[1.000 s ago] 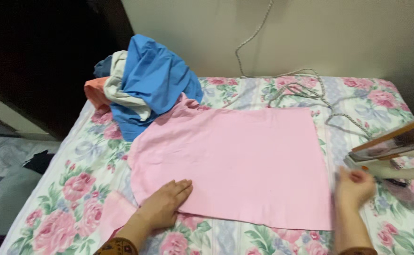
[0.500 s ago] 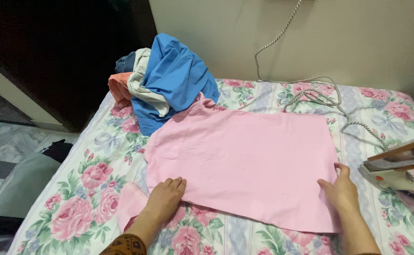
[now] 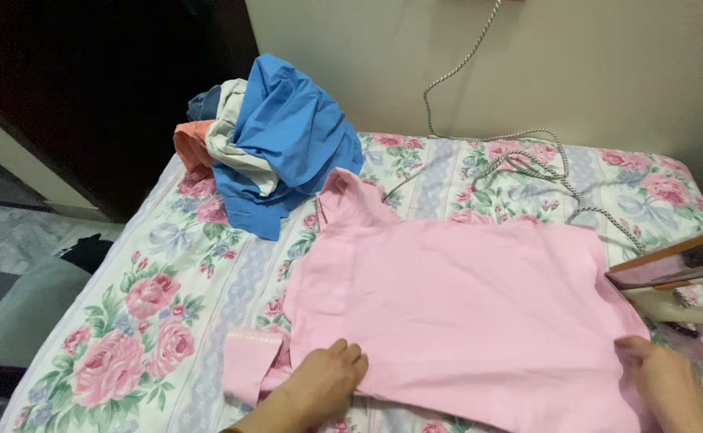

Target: The person irons a pink long-sleeved shirt on a bed, smoothing the fabric and using an electric iron. They then fold the shirt and place it aside before picking up a pair of jeans to begin ironing them.

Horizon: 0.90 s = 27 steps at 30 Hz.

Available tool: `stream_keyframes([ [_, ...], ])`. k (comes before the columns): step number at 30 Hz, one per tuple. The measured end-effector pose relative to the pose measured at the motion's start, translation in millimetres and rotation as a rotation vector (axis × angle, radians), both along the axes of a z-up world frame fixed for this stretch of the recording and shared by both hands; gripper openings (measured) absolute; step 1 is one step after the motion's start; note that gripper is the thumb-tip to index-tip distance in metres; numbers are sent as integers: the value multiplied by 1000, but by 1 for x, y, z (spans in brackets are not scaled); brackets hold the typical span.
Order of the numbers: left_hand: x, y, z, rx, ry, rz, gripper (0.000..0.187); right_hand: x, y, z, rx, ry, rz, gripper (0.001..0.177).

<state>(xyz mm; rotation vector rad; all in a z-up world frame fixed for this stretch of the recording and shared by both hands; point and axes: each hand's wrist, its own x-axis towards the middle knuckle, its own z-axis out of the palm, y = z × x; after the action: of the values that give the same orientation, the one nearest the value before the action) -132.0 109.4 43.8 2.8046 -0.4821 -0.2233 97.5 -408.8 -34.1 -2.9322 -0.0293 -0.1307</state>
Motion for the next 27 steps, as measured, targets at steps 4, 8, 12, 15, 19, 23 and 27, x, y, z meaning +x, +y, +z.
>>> stream_keyframes([
  [4,6,3,31,-196,156,149,41,1,24,47,-423,243,-12,24],
  [8,67,37,22,-317,135,702,40,25,86,79,-385,-10,90,43],
  [12,154,99,-37,-242,-442,823,41,92,183,73,-24,-74,280,42],
  [15,214,144,-87,-356,-430,1027,43,130,233,59,37,-58,288,45],
  [19,251,169,-118,-554,-263,1143,39,147,247,43,36,3,233,49],
  [23,283,192,-121,-217,-62,887,27,159,240,48,-27,162,192,31],
  [27,309,197,-97,-298,11,955,55,162,230,49,28,82,200,28],
])
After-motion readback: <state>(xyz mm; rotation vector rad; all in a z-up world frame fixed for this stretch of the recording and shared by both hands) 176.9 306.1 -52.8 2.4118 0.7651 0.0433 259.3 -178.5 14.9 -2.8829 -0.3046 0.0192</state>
